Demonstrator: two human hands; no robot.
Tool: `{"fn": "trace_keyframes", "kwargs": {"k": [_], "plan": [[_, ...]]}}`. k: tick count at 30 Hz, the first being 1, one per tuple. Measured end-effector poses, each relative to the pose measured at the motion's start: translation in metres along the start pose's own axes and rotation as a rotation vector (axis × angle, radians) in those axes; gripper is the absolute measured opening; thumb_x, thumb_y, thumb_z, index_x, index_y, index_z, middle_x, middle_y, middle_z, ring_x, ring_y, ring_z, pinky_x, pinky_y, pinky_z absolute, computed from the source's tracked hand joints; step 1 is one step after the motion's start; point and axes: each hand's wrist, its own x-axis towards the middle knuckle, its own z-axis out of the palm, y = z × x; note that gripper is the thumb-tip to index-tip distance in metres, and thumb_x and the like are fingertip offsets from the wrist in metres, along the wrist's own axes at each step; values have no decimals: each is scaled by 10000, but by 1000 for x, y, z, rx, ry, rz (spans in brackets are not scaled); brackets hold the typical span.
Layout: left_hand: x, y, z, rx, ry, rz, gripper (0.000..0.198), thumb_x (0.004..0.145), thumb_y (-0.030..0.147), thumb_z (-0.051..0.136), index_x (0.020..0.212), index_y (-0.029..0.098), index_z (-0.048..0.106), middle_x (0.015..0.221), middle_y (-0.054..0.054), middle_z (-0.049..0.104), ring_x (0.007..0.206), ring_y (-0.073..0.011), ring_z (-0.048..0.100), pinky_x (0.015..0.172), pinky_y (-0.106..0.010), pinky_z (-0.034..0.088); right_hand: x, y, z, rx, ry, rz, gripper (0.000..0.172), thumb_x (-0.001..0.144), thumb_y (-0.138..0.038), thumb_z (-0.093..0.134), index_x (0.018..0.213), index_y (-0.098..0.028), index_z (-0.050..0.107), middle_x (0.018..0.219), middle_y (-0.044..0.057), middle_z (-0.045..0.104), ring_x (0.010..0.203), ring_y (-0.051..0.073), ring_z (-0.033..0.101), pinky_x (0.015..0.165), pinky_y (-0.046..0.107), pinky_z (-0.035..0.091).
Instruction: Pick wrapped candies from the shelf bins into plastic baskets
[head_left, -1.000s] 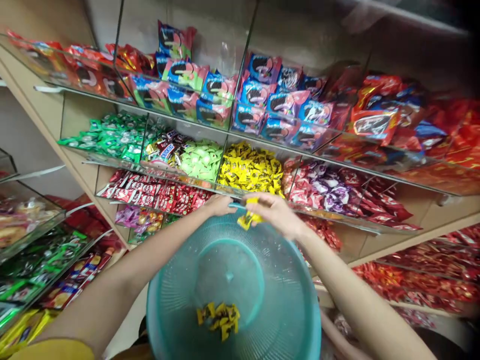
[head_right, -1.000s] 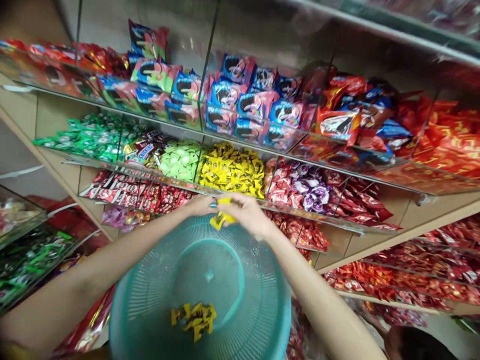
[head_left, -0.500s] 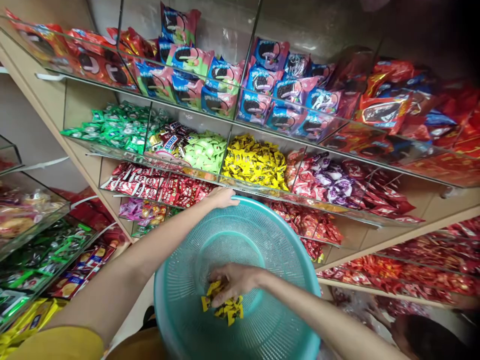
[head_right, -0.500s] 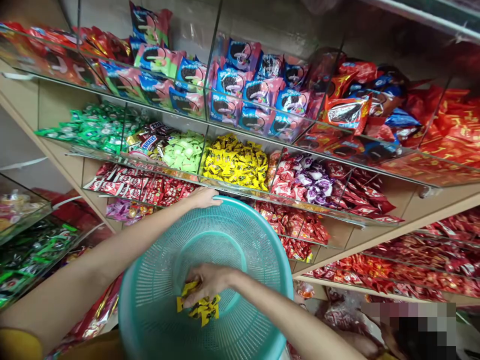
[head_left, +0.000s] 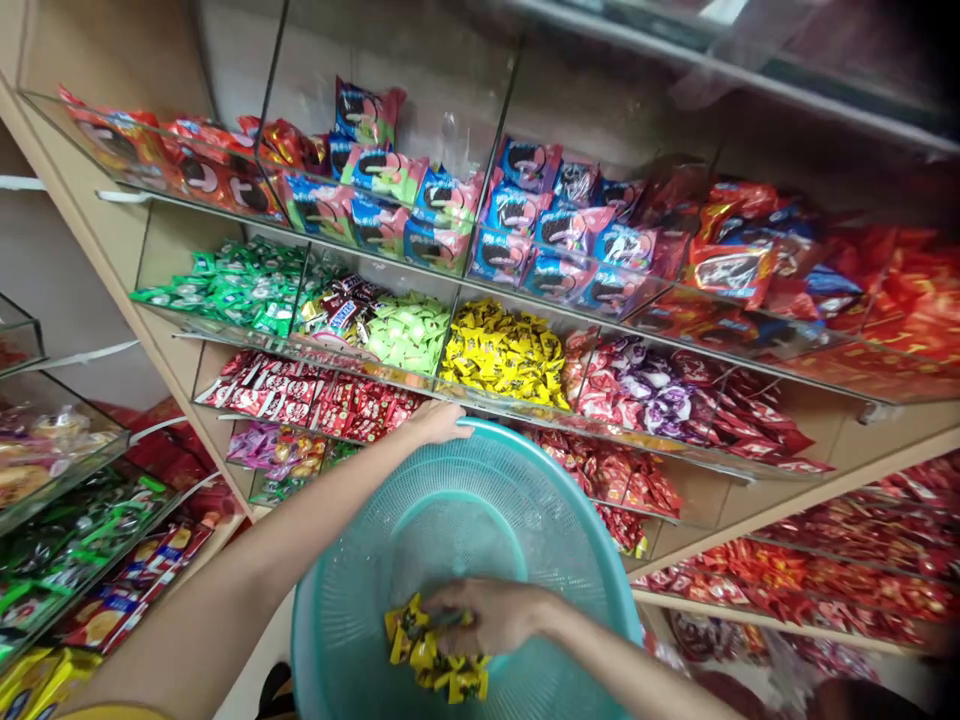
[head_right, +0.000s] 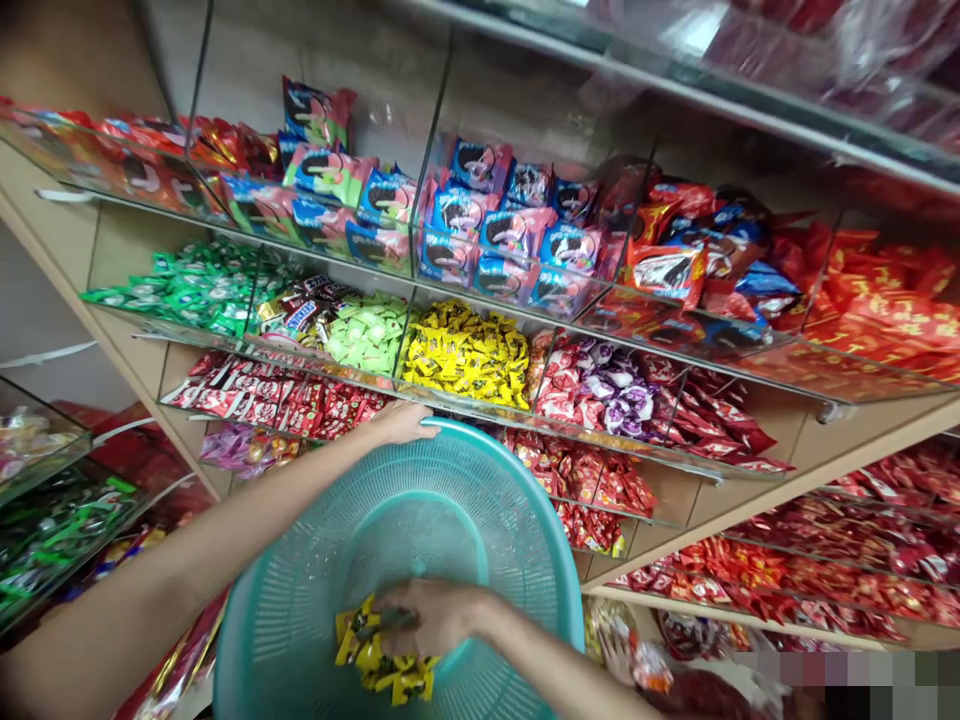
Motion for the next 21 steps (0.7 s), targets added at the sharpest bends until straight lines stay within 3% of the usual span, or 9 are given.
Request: {"fn": "trace_keyframes", "kwargs": {"k": [3, 6, 9, 12, 16, 18, 21], "plan": [[-2, 1, -3, -2, 22, -9, 427, 744, 568, 412, 855, 225, 642, 968, -71, 661, 919, -236, 599, 732, -284, 445, -4, -6, -16, -38, 73, -17, 532, 755, -399, 553, 1243, -207, 464, 1215, 92, 547, 1047, 232, 538, 857, 316, 441], [-3, 1, -4, -11, 34, -9, 412, 748, 562, 417, 840, 229, 642, 950, -68, 666, 914, -235, 603, 724, -282, 449, -19, -18, -51, 5, 213, -54, 482, 780, -395, 527, 1216, -192, 487, 1157, 90, 583, 951, 203, 582, 796, 303, 469], [-2, 0, -5, -20, 37, -7, 390, 751, 544, 427, 848, 233, 641, 955, -65, 665, 928, -236, 599, 734, -283, 449, -43, -32, -98, 4, 464, -112, 395, 811, -381, 491, 1159, -197, 524, 1066, 67, 619, 876, 174, 588, 760, 311, 475], [-2, -2, -4, -26, 38, 10, 393, 753, 536, 424, 870, 225, 634, 1001, -72, 651, 953, -243, 589, 749, -289, 447, -63, -42, -145, -90, 746, -80, 349, 826, -388, 464, 1091, -178, 553, 885, 47, 641, 783, 165, 576, 708, 320, 470], [0, -4, -2, -28, 36, 23, 416, 758, 551, 402, 854, 217, 631, 984, -81, 652, 937, -249, 593, 752, -301, 445, -63, -44, -192, -299, 1041, 19, 337, 804, -406, 495, 1027, -162, 562, 852, 55, 612, 780, 174, 558, 744, 336, 437], [0, -5, -1, -26, 37, 23, 413, 761, 550, 397, 848, 220, 630, 976, -83, 654, 927, -249, 596, 745, -305, 447, -53, -42, -206, -428, 1111, 122, 409, 773, -460, 522, 1056, -166, 544, 933, 85, 572, 871, 206, 536, 793, 358, 410], [0, -7, 1, -17, 46, 27, 410, 762, 544, 393, 847, 218, 628, 980, -87, 653, 925, -252, 597, 743, -309, 450, -36, -40, -220, -523, 1042, 295, 620, 685, -571, 569, 1154, -177, 476, 1034, 120, 480, 1005, 265, 470, 825, 386, 385]]}}
